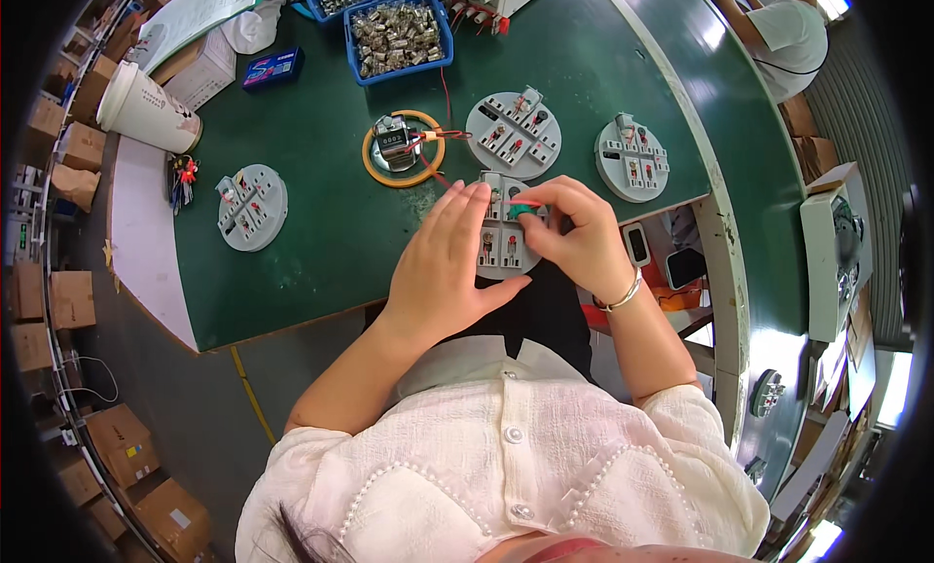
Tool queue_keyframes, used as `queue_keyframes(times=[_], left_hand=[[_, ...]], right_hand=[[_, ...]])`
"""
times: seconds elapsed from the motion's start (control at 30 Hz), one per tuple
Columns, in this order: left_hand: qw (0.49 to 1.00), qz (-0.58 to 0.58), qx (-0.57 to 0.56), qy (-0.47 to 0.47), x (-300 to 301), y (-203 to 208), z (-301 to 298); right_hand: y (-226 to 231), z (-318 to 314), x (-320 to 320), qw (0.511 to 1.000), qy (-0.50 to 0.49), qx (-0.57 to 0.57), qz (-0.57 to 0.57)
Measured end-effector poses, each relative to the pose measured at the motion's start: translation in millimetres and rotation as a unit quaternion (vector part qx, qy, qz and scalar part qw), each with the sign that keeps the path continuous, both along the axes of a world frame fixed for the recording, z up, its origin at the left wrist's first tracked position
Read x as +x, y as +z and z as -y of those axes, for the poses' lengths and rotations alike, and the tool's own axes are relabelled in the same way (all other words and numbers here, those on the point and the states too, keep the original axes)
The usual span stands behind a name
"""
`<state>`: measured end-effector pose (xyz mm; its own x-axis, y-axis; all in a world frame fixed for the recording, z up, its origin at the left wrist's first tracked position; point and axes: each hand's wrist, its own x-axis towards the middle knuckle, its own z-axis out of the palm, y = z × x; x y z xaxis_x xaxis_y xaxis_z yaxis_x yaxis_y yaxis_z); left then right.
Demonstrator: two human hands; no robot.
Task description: Manually assemble and test electronic circuit boards and plastic housing components.
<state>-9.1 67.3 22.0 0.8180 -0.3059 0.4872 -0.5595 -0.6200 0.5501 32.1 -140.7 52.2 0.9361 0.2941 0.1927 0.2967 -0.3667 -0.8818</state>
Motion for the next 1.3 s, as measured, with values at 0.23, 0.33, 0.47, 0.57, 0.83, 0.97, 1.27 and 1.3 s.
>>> queue_keyframes(times=[0.23,0.33,0.47,0.57,0.83,0.97,1.27,1.3], left_hand=[[1.000,0.014,0.010,0.012,-0.1,4.2,1.8],[1.000,-0.006,0.005,0.012,2.2,4.6,1.1],[1.000,0.000,0.001,0.013,1.1,2.6,0.4],[1.000,0.018,0.003,0.013,1.1,0.9,0.9],[1.000,-0.009,0.012,0.008,-4.8,5.1,2.7],[1.000,-0.003,0.014,0.010,-7.1,3.5,3.4],[1.000,-0.006,0.013,0.002,1.3,-1.8,-1.4],[1.000,-0.006,0.015,0.004,3.7,-2.2,-1.5]], right_hand=[[2.2,-5.1,-1.9,0.980,0.019,-0.121,0.156],[5.8,-4.3,3.2,0.976,0.032,-0.139,0.167],[9.4,-12.3,7.0,0.977,0.028,-0.131,0.167],[7.1,-22.1,5.9,0.981,0.001,-0.077,0.180],[8.5,-19.9,-1.3,0.972,0.026,-0.145,0.183],[11.1,-23.0,-0.5,0.962,0.033,-0.181,0.200],[13.7,-19.8,-30.0,0.989,0.040,-0.092,0.111],[9.1,-21.1,-31.2,0.984,0.039,-0.106,0.136]])
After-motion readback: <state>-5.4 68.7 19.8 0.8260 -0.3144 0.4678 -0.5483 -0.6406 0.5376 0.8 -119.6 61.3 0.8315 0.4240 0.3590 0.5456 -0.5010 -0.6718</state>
